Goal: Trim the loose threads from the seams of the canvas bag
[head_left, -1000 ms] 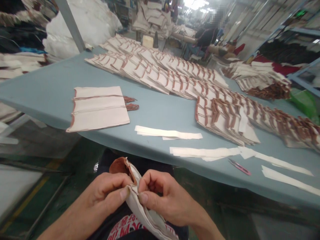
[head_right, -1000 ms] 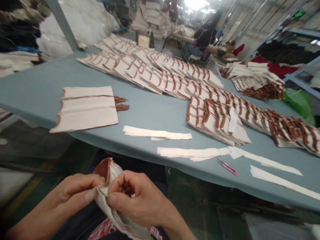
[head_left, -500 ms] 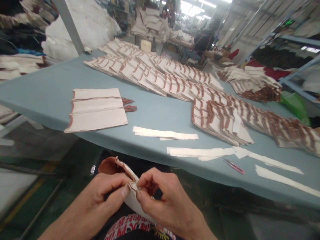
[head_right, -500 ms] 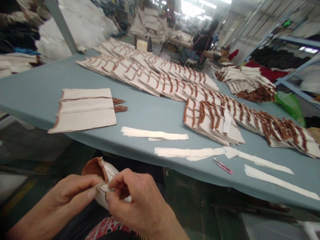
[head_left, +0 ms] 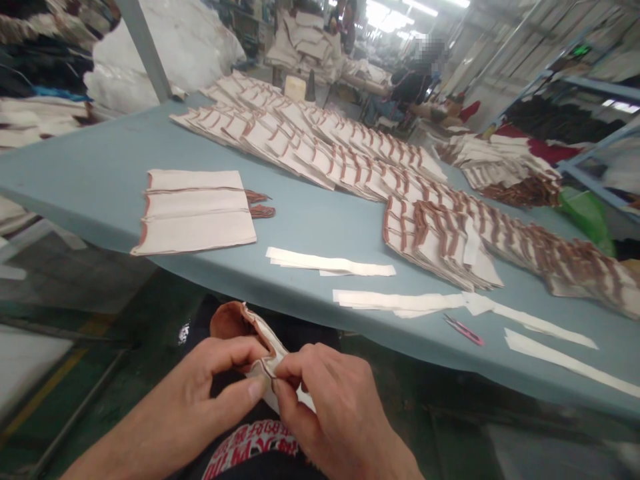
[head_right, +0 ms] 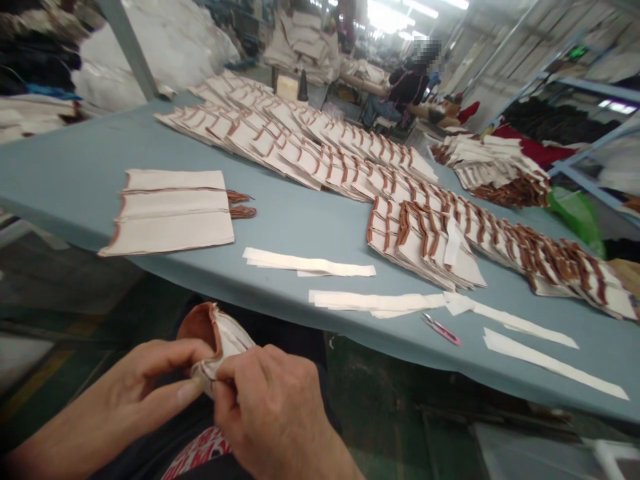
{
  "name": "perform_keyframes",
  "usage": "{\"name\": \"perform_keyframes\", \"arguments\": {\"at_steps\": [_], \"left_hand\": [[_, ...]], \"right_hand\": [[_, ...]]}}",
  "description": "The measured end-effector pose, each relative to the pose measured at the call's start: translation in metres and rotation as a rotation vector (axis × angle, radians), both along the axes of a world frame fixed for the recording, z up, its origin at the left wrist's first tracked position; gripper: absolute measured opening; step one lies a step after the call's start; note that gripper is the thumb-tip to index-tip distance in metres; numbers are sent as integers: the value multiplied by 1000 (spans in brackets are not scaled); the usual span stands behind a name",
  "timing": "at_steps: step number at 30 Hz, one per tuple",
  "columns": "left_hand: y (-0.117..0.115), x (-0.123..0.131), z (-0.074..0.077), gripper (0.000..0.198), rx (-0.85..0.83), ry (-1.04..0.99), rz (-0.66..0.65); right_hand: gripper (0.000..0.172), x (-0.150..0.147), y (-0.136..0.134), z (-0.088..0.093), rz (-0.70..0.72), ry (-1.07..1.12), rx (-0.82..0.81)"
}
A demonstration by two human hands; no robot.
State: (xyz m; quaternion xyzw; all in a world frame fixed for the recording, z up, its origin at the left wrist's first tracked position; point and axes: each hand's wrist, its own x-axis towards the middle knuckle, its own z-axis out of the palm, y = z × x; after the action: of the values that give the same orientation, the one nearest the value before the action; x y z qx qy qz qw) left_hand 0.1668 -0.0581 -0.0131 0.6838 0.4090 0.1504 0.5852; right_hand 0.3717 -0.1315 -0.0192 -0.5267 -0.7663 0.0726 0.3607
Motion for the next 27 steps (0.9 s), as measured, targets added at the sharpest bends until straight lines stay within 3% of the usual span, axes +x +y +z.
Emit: {"name": "perform_keyframes", "arguments": {"at_steps": [8,12,17,24,27], "left_hand": [[-9,2,-13,32,6,-3,30],[-14,8,-11,32,-45,-32,108],[-20,18,-7,28,-42,24,202],[-16,17,-46,23,199,117,164],[-14,17,-52,22,236,107,139]], "right_hand": [[24,-7,1,-5,-23,-54,35],[23,-10,2,-10,-56,-42,7],[14,-9,2,-16,-49,144,-221],[13,-10,11,-30,-83,405,-576],[15,-11,15,-37,-85,518,-709]]}}
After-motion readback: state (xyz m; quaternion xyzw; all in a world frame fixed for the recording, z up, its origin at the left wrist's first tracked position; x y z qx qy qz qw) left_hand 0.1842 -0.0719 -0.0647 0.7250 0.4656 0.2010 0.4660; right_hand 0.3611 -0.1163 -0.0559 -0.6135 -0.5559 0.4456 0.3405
